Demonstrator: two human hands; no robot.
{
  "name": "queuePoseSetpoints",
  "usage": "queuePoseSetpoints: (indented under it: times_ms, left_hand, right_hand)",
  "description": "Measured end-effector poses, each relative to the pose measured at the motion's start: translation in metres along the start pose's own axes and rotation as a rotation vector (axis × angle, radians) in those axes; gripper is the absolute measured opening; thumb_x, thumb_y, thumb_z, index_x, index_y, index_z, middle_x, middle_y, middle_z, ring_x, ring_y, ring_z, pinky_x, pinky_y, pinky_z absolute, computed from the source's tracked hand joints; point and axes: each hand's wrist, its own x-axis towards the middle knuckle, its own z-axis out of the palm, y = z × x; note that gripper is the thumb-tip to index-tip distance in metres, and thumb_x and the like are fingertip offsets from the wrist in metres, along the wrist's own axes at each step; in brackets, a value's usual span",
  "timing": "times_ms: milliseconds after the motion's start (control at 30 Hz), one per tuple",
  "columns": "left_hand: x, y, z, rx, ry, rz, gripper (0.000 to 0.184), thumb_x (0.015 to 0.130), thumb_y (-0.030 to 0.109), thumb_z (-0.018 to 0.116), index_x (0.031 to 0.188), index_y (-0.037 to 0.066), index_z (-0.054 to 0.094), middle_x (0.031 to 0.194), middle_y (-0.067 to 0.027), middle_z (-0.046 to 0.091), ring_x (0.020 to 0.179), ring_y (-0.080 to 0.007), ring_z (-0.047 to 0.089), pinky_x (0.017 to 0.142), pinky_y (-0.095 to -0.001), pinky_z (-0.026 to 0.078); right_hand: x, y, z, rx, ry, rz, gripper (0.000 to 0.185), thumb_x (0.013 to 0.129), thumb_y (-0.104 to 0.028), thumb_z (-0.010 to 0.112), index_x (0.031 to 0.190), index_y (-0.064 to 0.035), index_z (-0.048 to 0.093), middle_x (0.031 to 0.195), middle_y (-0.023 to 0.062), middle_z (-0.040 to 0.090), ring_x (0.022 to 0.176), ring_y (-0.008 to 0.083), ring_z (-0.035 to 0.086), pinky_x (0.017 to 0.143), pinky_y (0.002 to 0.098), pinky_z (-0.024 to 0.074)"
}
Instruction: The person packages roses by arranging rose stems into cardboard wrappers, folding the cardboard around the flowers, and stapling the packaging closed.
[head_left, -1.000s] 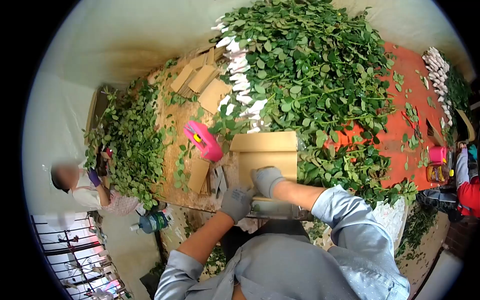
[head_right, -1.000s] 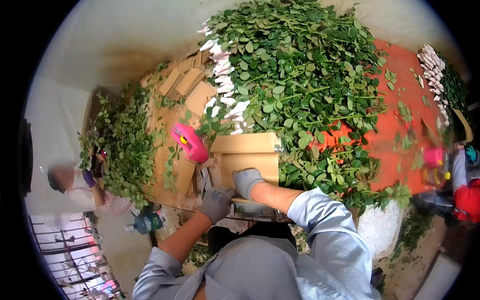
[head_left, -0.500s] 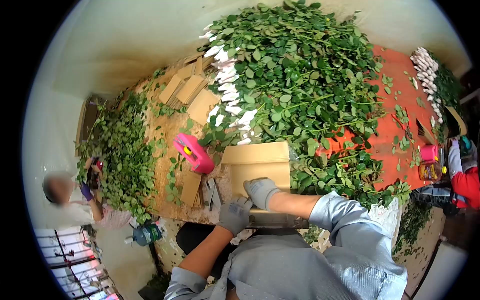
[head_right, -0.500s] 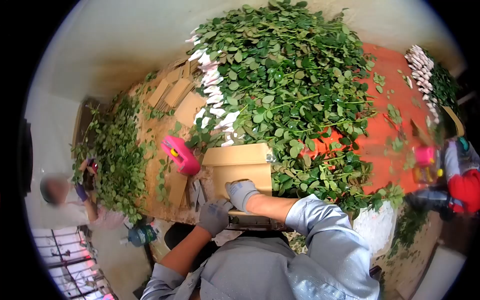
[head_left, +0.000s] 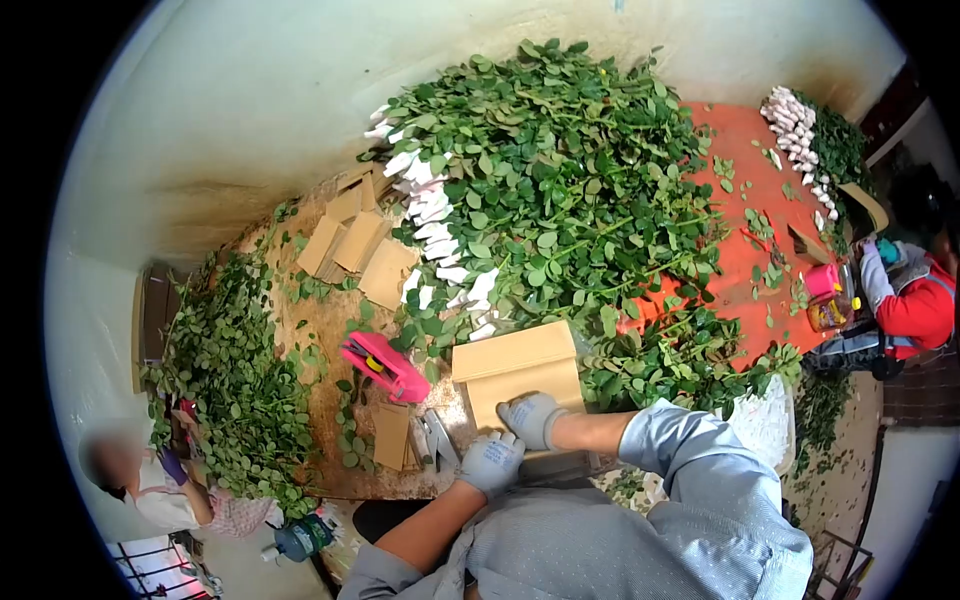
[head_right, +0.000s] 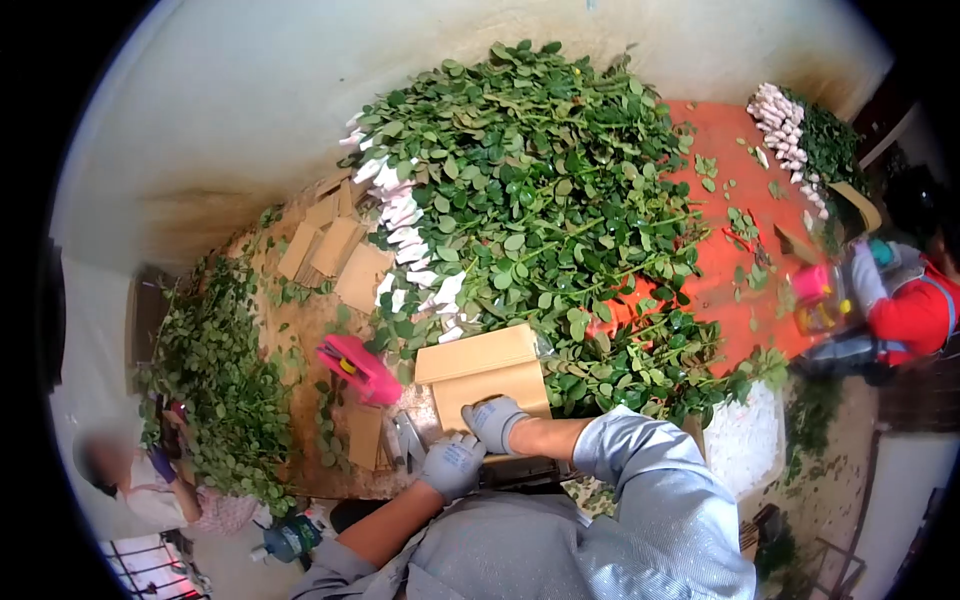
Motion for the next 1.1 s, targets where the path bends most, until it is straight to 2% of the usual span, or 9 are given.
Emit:
queuePoseSetpoints:
  times_ms: [267, 400, 600, 733, 800, 867, 933, 1000, 1100]
  left_hand:
    - [-0.006, 0.003, 0.019, -0.019, 0.162, -0.024, 0.015, 0.087, 0.018, 0.057, 0.092, 0.009, 0.068, 0.098, -0.0144, 0.068, 0.092, -0.0308, 0.068, 0.079, -0.0456, 0.053]
    - [-0.005, 0.006, 0.024, -0.032, 0.197, -0.043, 0.018, 0.08, 0.017, 0.062, 0.094, 0.008, 0.068, 0.094, -0.0136, 0.068, 0.09, -0.031, 0.068, 0.078, -0.0447, 0.054]
    - [-0.011, 0.012, 0.034, -0.109, 0.161, -0.016, 0.017, 0.088, 0.016, 0.056, 0.094, 0.007, 0.068, 0.093, -0.0118, 0.067, 0.088, -0.0292, 0.068, 0.073, -0.0443, 0.056]
    - [-0.031, -0.006, 0.021, -0.226, 0.191, -0.039, 0.022, 0.084, 0.024, 0.067, 0.096, 0.006, 0.069, 0.099, -0.012, 0.068, 0.092, -0.0305, 0.068, 0.08, -0.0445, 0.056]
    - [-0.054, -0.034, 0.011, -0.767, 0.213, -0.113, 0.038, 0.082, 0.031, 0.075, 0.108, 0.004, 0.071, 0.107, -0.0134, 0.07, 0.097, -0.0336, 0.068, 0.087, -0.0441, 0.055]
    - [-0.073, -0.075, -0.001, -0.822, 0.261, -0.27, 0.047, 0.083, 0.037, 0.077, 0.116, 0.004, 0.071, 0.112, -0.0158, 0.07, 0.103, -0.0354, 0.067, 0.092, -0.0445, 0.054]
    - [-0.088, -0.117, 0.04, -0.663, 0.501, -0.712, 0.051, 0.085, 0.039, 0.076, 0.121, 0.003, 0.068, 0.116, -0.0193, 0.067, 0.112, -0.0368, 0.065, 0.097, -0.0467, 0.05]
    - [-0.1, -0.159, 0.082, -0.314, 0.474, -0.979, 0.072, 0.081, 0.046, 0.078, 0.136, 0.004, 0.058, 0.125, -0.0229, 0.063, 0.122, -0.0386, 0.06, 0.104, -0.0474, 0.047]
    - [-0.111, -0.174, 0.109, -0.185, 0.304, -1.077, 0.096, 0.077, 0.054, 0.078, 0.151, 0.007, 0.041, 0.131, -0.0261, 0.06, 0.128, -0.0416, 0.055, 0.108, -0.0484, 0.044]
  right_hand:
    - [0.012, 0.002, 0.019, -0.072, 0.05, 0.039, 0.029, 0.091, -0.023, 0.063, 0.112, -0.004, 0.063, 0.103, 0.0217, 0.075, 0.097, 0.0376, 0.074, 0.083, 0.0468, 0.0579]
    - [0.003, 0.0, 0.013, -0.078, 0.043, 0.004, 0.027, 0.092, -0.022, 0.062, 0.112, -0.0039, 0.064, 0.103, 0.022, 0.075, 0.097, 0.0382, 0.074, 0.082, 0.047, 0.0583]
    - [-0.005, -0.007, 0.018, -0.068, -0.01, 0.038, 0.029, 0.092, -0.022, 0.062, 0.114, -0.0042, 0.061, 0.109, 0.0231, 0.074, 0.105, 0.0392, 0.071, 0.088, 0.0479, 0.0561]
    - [-0.005, -0.011, 0.01, -0.089, -0.057, 0.033, 0.036, 0.092, -0.031, 0.065, 0.117, -0.0056, 0.057, 0.114, 0.0238, 0.071, 0.108, 0.0404, 0.069, 0.09, 0.0495, 0.0545]
    - [-0.01, -0.016, 0.002, -0.066, -0.059, 0.07, 0.042, 0.093, -0.039, 0.066, 0.117, -0.0056, 0.057, 0.112, 0.023, 0.072, 0.107, 0.041, 0.069, 0.089, 0.0504, 0.0542]
    - [-0.011, -0.017, 0.001, -0.059, -0.048, 0.064, 0.048, 0.093, -0.045, 0.068, 0.118, -0.0059, 0.057, 0.111, 0.0228, 0.071, 0.106, 0.0414, 0.068, 0.089, 0.0508, 0.054]
    - [-0.012, -0.015, 0.003, -0.072, -0.033, 0.051, 0.048, 0.093, -0.044, 0.068, 0.119, -0.006, 0.057, 0.112, 0.0229, 0.071, 0.106, 0.0414, 0.068, 0.089, 0.0504, 0.054]
    - [-0.012, -0.014, 0.003, -0.071, -0.038, 0.06, 0.048, 0.092, -0.044, 0.069, 0.12, -0.006, 0.057, 0.112, 0.0227, 0.071, 0.106, 0.0414, 0.068, 0.09, 0.0501, 0.0541]
    - [-0.011, -0.014, 0.005, -0.066, -0.034, 0.065, 0.049, 0.092, -0.044, 0.07, 0.121, -0.0062, 0.058, 0.112, 0.0224, 0.071, 0.106, 0.0411, 0.069, 0.09, 0.0494, 0.0542]
